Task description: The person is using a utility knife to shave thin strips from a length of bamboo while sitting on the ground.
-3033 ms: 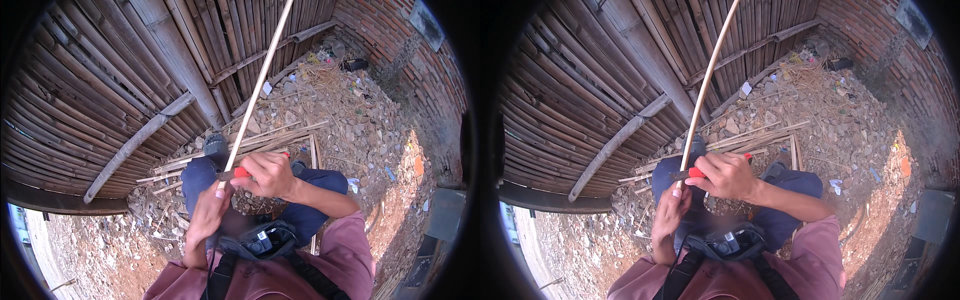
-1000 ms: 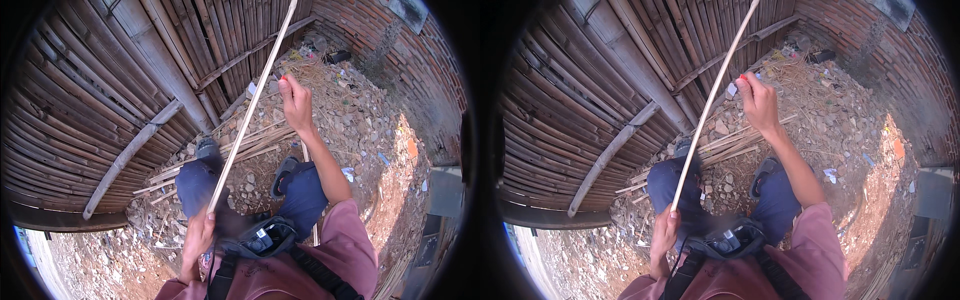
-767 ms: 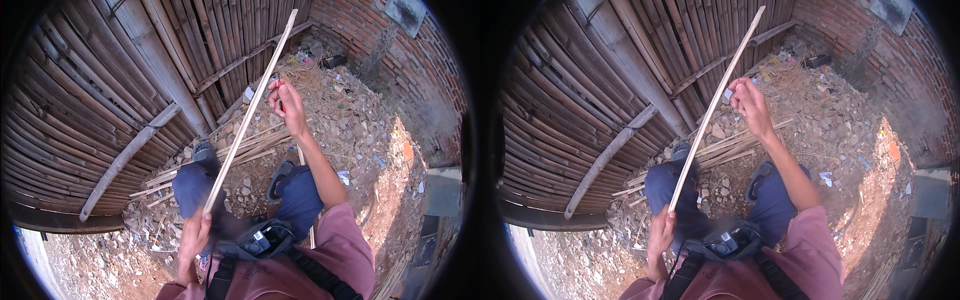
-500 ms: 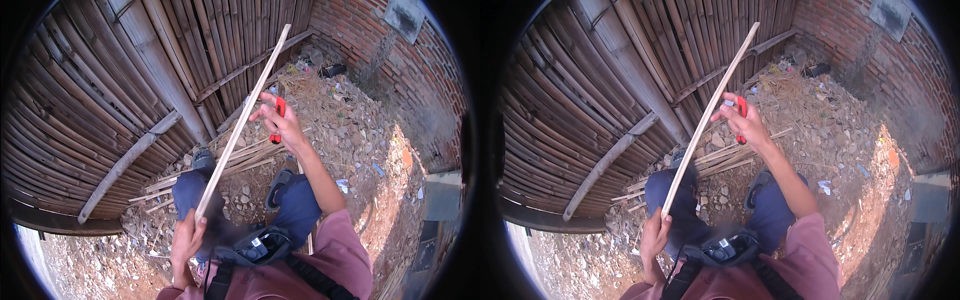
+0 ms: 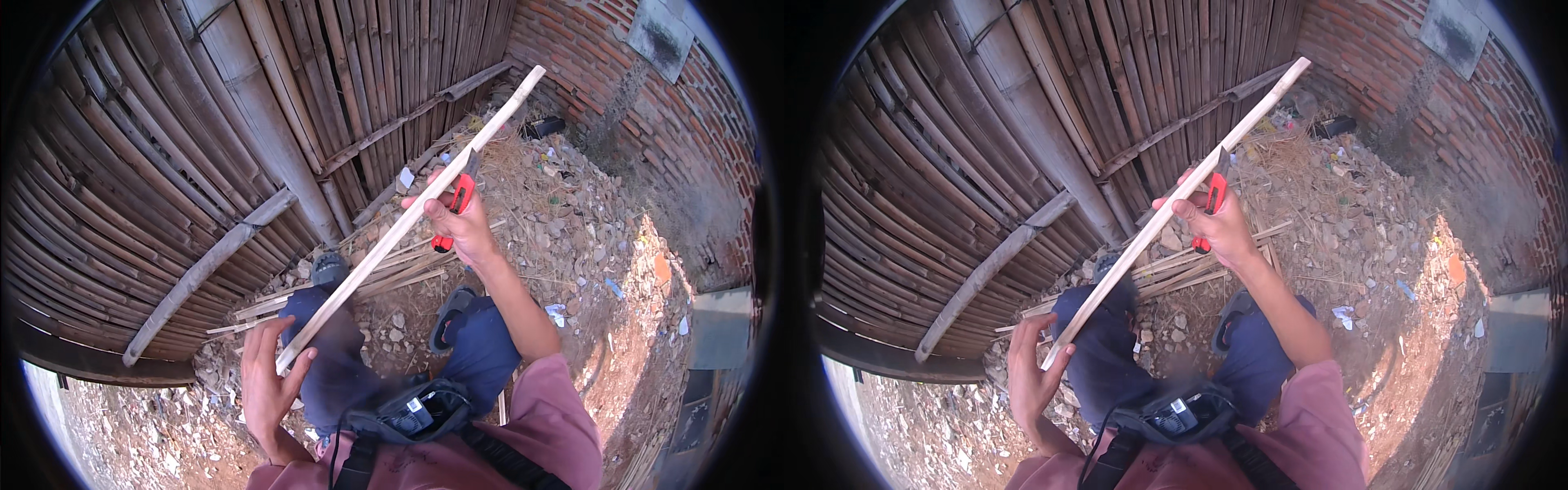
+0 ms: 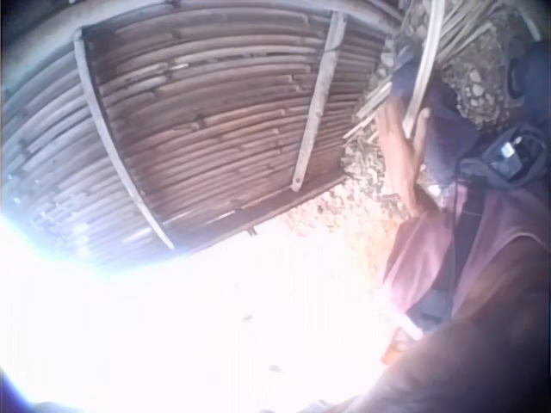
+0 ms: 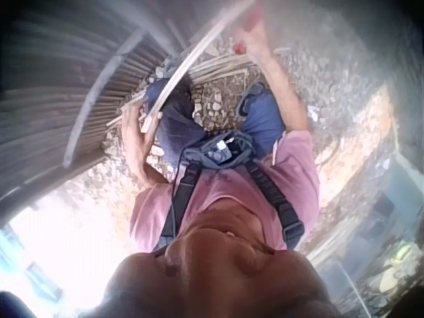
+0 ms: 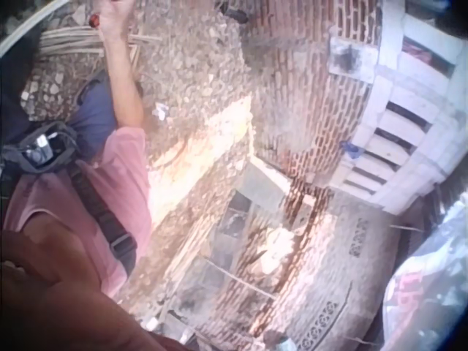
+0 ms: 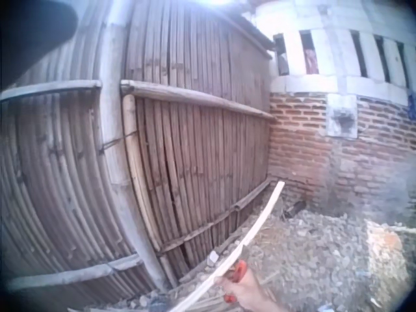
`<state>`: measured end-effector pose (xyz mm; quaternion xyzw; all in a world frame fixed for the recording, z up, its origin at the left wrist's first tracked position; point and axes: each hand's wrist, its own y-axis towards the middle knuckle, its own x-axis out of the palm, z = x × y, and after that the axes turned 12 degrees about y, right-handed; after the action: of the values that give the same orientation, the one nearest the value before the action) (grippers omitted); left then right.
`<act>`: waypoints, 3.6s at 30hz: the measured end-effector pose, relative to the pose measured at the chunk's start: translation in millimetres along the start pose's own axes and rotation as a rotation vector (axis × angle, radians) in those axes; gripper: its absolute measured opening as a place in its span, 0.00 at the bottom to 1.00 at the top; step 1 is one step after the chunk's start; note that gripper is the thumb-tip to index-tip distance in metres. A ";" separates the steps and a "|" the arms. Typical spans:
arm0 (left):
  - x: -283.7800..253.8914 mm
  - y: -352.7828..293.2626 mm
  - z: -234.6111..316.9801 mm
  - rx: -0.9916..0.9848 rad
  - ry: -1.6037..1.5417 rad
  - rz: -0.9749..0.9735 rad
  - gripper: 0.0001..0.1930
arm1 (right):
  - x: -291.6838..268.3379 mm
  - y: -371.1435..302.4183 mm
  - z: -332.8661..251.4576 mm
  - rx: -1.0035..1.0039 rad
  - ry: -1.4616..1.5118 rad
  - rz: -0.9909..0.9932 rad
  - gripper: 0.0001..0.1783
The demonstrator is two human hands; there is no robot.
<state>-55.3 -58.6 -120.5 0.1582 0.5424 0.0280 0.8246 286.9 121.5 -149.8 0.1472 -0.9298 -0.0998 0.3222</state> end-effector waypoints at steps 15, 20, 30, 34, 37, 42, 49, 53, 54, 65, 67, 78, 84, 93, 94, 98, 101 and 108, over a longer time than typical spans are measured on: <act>72.9 67.8 47.4 0.013 -0.556 -0.069 0.19 | 2.9 -9.3 7.7 -0.190 -0.537 -0.022 0.25; 66.5 64.3 51.0 -0.111 -0.565 -0.136 0.18 | 19.5 -20.5 -3.4 -0.352 -0.981 -0.112 0.25; 65.2 63.3 60.8 -0.233 -0.649 -0.113 0.16 | 39.8 -32.9 26.9 -0.510 -1.264 -0.257 0.25; 71.7 61.3 60.9 -0.173 -0.646 -0.021 0.17 | 44.2 -35.6 29.6 -0.539 -1.274 -0.286 0.25; 71.7 59.0 63.7 -0.217 -0.674 -0.057 0.17 | 45.2 -35.7 30.0 -0.541 -1.255 -0.284 0.26; 75.5 53.6 64.8 -0.238 -0.723 -0.032 0.16 | 44.0 -35.4 28.1 -0.578 -1.295 -0.305 0.27; 70.3 48.6 71.9 -0.224 -0.713 -0.008 0.16 | 44.0 -34.4 26.1 -0.648 -1.321 -0.278 0.28; 67.7 48.5 74.5 -0.188 -0.647 0.049 0.16 | 42.2 -32.6 27.9 -0.654 -1.301 -0.263 0.29; 66.6 48.6 75.4 -0.177 -0.625 0.057 0.16 | 40.7 -32.4 28.1 -0.658 -1.303 -0.268 0.29; 69.7 31.9 67.2 -0.216 -0.569 0.001 0.16 | 20.6 -10.9 5.0 -0.574 -1.268 0.049 0.28; 69.2 24.8 65.4 -0.254 -0.569 -0.061 0.17 | 2.3 -2.0 -5.4 -0.547 -1.274 0.164 0.28; 57.2 -6.6 50.7 -0.271 -0.466 -0.057 0.13 | -55.5 13.7 -21.7 -0.293 -0.439 0.273 0.26; 65.9 -5.0 46.0 -0.208 -0.438 0.003 0.11 | 1.8 4.2 -12.8 0.024 -0.090 0.062 0.24; 60.0 5.6 37.2 -0.055 -0.329 -0.121 0.24 | 1.6 -7.8 -7.7 0.003 -0.108 -0.009 0.23; 60.4 8.7 37.7 -0.046 -0.320 -0.108 0.26 | 4.3 -9.5 -8.1 -0.002 -0.115 -0.013 0.23; 60.2 36.1 56.1 -0.004 -0.463 -0.029 0.34 | 13.8 -15.5 -4.4 -0.011 -0.189 -0.051 0.23; 65.5 56.7 72.9 0.054 -0.469 -0.036 0.30 | 30.1 -20.4 1.4 -0.030 -0.219 -0.067 0.22; 73.9 62.3 84.3 -0.086 -0.589 -0.130 0.11 | 26.1 -24.8 -5.7 -0.067 -0.218 -0.324 0.29</act>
<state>58.9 -2.9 -137.3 0.0895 0.2874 -0.0487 0.9524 276.1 89.0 -137.5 0.2726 -0.9194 -0.1966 0.2043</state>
